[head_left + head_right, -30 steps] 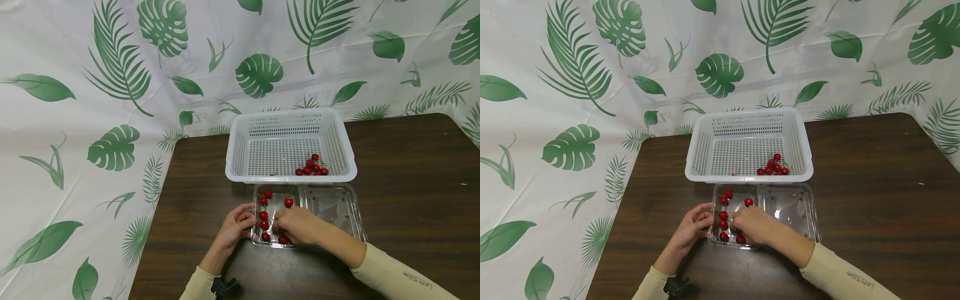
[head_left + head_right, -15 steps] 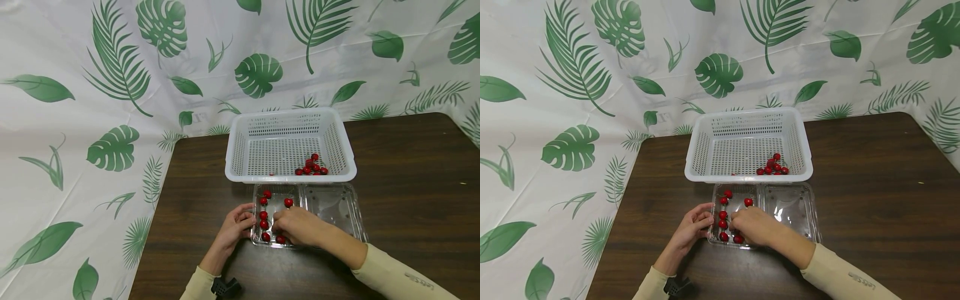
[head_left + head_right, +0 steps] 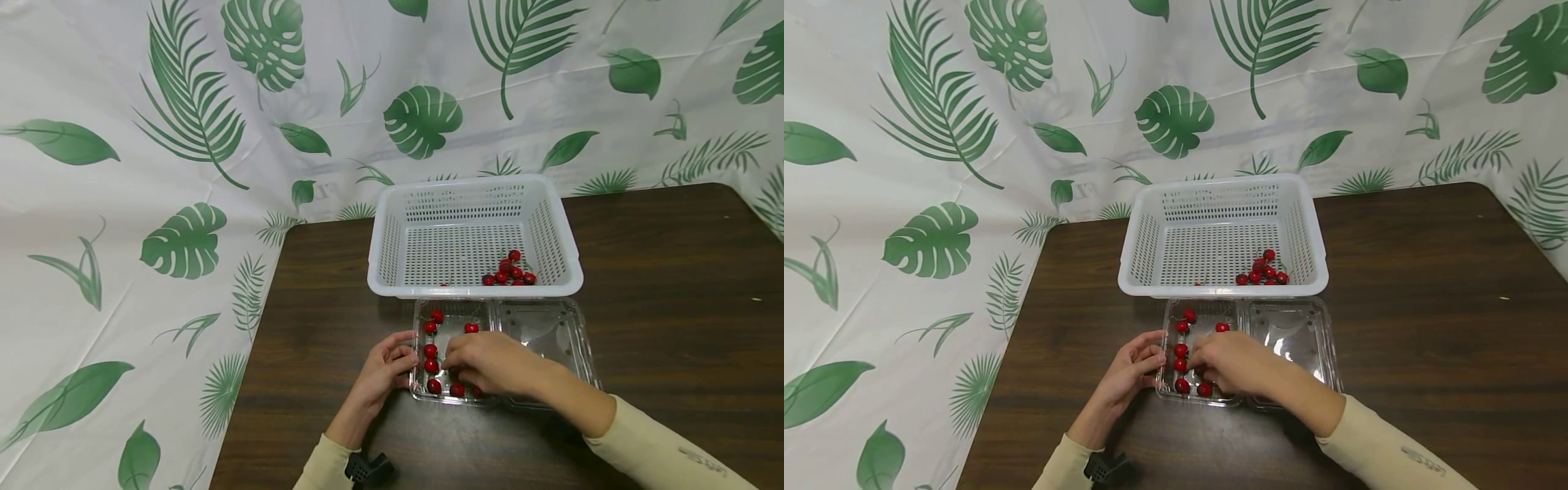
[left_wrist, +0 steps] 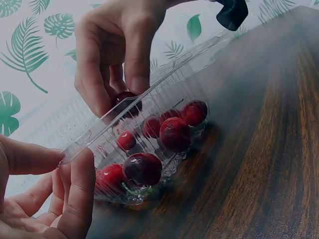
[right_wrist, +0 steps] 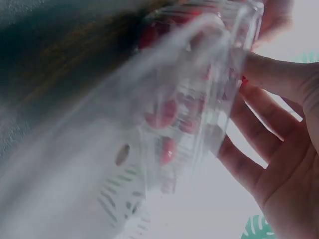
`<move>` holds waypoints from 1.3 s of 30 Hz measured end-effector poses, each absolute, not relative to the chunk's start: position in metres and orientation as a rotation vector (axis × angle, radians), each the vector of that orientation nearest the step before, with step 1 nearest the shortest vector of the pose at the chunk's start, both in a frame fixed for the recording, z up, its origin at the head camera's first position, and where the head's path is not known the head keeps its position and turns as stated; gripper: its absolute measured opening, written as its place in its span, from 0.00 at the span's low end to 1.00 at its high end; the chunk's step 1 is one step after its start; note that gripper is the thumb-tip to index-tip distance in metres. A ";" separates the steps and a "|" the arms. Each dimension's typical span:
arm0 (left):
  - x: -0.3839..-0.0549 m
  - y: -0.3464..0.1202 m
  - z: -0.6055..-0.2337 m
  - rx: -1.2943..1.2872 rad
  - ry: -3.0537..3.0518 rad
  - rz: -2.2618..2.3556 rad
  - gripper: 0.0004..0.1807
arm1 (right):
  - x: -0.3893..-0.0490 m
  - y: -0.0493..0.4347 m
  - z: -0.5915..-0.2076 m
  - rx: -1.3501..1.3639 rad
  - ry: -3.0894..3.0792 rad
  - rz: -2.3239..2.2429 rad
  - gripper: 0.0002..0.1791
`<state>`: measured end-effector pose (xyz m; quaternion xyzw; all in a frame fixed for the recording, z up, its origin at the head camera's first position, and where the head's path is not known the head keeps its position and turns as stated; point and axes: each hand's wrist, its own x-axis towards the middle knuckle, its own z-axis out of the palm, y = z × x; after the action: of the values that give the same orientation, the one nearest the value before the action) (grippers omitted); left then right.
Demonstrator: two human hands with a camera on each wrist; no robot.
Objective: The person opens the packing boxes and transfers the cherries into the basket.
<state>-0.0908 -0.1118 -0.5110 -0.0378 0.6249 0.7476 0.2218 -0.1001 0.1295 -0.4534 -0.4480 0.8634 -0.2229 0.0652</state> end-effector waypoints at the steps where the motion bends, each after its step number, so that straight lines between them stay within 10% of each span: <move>1: -0.091 -0.112 -0.511 -0.104 1.727 2.067 0.24 | -0.100 0.130 -0.452 -1.353 2.606 -0.679 0.14; 39: -0.091 -0.112 -0.510 -0.083 1.730 2.065 0.26 | -0.128 0.183 -0.404 -1.283 2.960 -0.898 0.19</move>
<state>-0.0905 -0.1118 -0.5105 -0.0301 0.6259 0.7472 0.2215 -0.1280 0.1833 -0.4038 -0.3811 0.8792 -0.2666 -0.1034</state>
